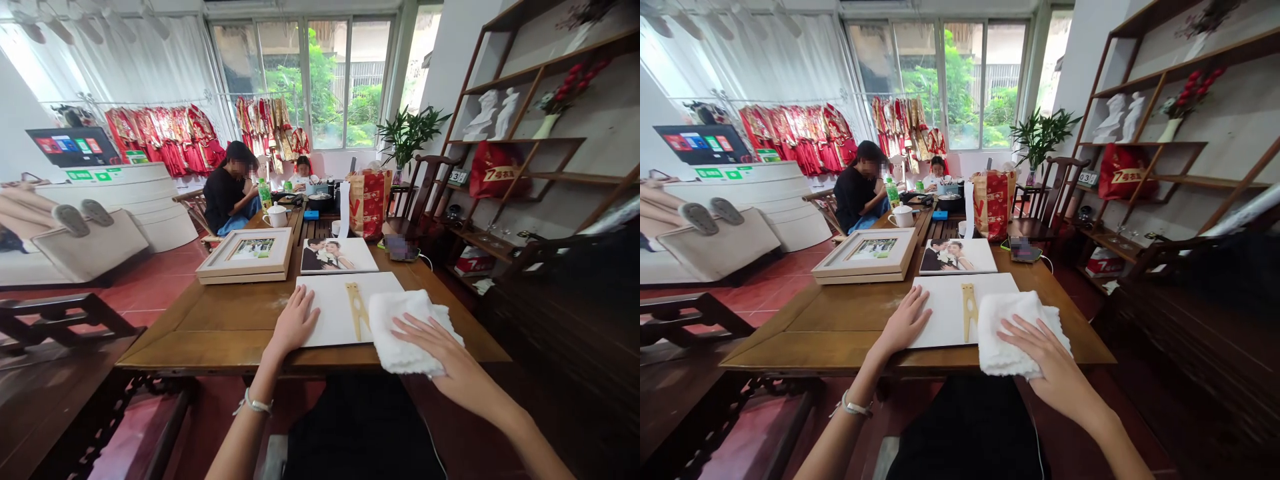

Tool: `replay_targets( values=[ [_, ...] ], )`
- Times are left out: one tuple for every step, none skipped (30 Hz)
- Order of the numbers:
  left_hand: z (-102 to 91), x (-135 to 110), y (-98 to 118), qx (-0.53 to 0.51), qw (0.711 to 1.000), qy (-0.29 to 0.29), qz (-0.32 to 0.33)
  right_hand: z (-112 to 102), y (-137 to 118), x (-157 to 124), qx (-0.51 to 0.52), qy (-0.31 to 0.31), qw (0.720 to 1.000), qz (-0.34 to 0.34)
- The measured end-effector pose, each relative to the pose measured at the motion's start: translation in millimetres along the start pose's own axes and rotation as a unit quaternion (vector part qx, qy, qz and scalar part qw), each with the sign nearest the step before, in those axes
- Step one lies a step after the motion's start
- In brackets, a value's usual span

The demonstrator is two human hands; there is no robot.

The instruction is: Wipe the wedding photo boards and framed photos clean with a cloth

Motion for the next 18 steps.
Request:
replay_targets(
  values=[
    [0.1,0.2,-0.2,0.0,1.0,-0.003,0.0,-0.3,5.8,2.3,0.015,0.002,1.0,0.007],
    [0.2,0.4,-0.5,-0.001,1.0,-0.006,0.001,-0.3,13.7,7.8,0.03,0.007,0.999,0.014],
    [0.4,0.5,-0.7,-0.002,1.0,-0.008,0.003,0.1,23.2,15.9,0.044,0.012,0.999,0.021],
    [0.6,0.5,-0.9,-0.003,1.0,-0.01,0.007,0.6,33.9,26.3,0.054,0.017,0.998,0.028],
    [0.7,0.5,-1.1,-0.003,1.0,-0.011,0.01,1.2,45.3,38.3,0.063,0.021,0.997,0.036],
    [0.8,0.5,-1.3,-0.004,1.0,-0.01,0.014,1.7,56.7,51.2,0.069,0.024,0.996,0.043],
    [0.8,0.4,-1.5,-0.005,1.0,-0.008,0.018,2.1,67.6,64.4,0.074,0.024,0.996,0.05],
    [0.6,0.4,-1.6,-0.007,1.0,-0.006,0.02,2.3,77.4,77.0,0.079,0.024,0.995,0.057],
    [0.4,0.4,-1.6,-0.008,1.0,-0.004,0.02,2.2,85.5,88.3,0.082,0.025,0.994,0.06],
    [0.1,0.4,-1.6,-0.008,1.0,-0.002,0.019,2.1,91.8,97.5,0.084,0.026,0.994,0.063],
    [-0.2,0.4,-1.4,-0.007,1.0,-0.001,0.015,1.9,95.9,104.1,0.084,0.028,0.994,0.064],
    [-0.3,0.4,-1.1,-0.005,1.0,-0.002,0.011,2.0,97.6,107.4,0.083,0.031,0.994,0.063],
    [-0.5,0.2,-0.7,-0.002,1.0,-0.003,0.006,2.6,96.9,107.2,0.083,0.031,0.994,0.063],
    [-0.5,0.1,-0.3,0.001,1.0,-0.004,0.002,3.4,93.4,103.7,0.081,0.032,0.994,0.058],
    [-0.4,-0.1,0.2,0.002,1.0,-0.005,-0.001,4.3,87.0,97.1,0.079,0.031,0.995,0.049],
    [-0.4,-0.3,0.5,0.003,1.0,-0.005,-0.003,5.0,78.0,87.8,0.075,0.03,0.996,0.036],
    [-0.2,-0.4,0.7,0.003,1.0,-0.004,-0.004,5.5,67.0,76.5,0.07,0.028,0.997,0.02],
    [0.0,-0.4,0.7,0.002,1.0,-0.003,-0.003,5.5,54.7,63.9,0.065,0.027,0.998,0.002]
  ],
)
Point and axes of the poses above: each hand's wrist, its own x-axis towards the middle knuckle, its own z-axis out of the palm, y = z × x, the point moved 6 cm from there along x, towards the middle knuckle, and after that the axes turned 9 degrees about -z, right-handed, at the moved point
